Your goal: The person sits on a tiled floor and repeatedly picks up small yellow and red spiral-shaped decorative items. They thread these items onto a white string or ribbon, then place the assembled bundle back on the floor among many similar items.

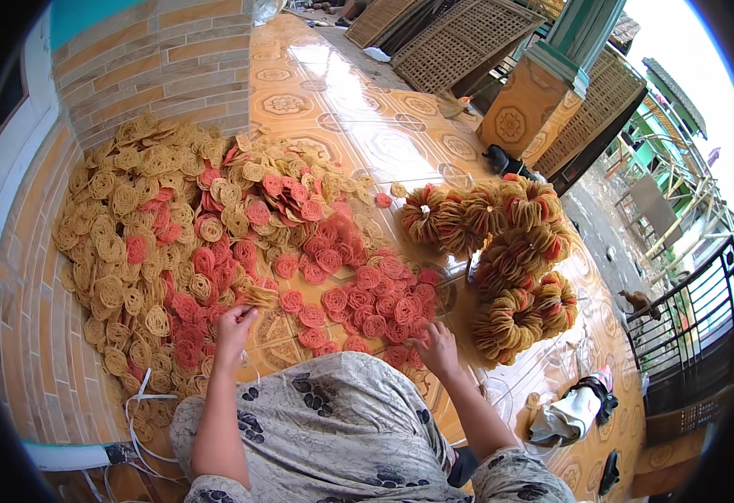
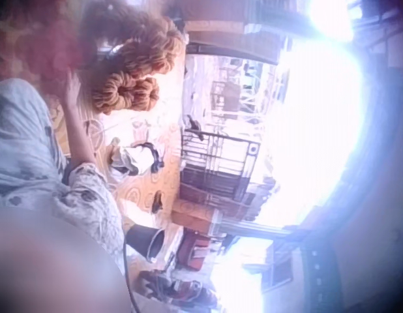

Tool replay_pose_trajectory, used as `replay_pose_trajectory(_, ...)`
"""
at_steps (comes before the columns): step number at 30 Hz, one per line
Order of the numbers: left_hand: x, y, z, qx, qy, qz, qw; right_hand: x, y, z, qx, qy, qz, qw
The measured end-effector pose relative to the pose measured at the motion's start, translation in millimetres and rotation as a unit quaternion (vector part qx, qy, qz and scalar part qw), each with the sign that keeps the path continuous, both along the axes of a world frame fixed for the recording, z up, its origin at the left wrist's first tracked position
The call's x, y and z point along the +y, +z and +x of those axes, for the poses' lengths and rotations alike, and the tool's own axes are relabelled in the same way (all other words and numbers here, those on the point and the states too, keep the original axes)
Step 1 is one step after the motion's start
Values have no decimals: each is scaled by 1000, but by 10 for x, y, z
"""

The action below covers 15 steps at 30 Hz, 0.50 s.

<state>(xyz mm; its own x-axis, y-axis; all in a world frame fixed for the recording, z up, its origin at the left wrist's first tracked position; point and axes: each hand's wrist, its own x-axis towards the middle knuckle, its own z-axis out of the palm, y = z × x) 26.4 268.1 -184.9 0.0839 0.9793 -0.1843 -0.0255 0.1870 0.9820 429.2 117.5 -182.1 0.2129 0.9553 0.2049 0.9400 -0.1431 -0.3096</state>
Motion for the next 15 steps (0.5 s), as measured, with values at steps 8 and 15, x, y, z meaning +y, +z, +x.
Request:
replay_pose_trajectory(8, -514, 111, 704, 23, -243, -31, 969, 271, 26, 140, 63, -32, 64, 995)
replay_pose_trajectory(15, -591, 130, 820, 120, -277, 2, 953, 368, 175, 15, 442, -129, 20, 888)
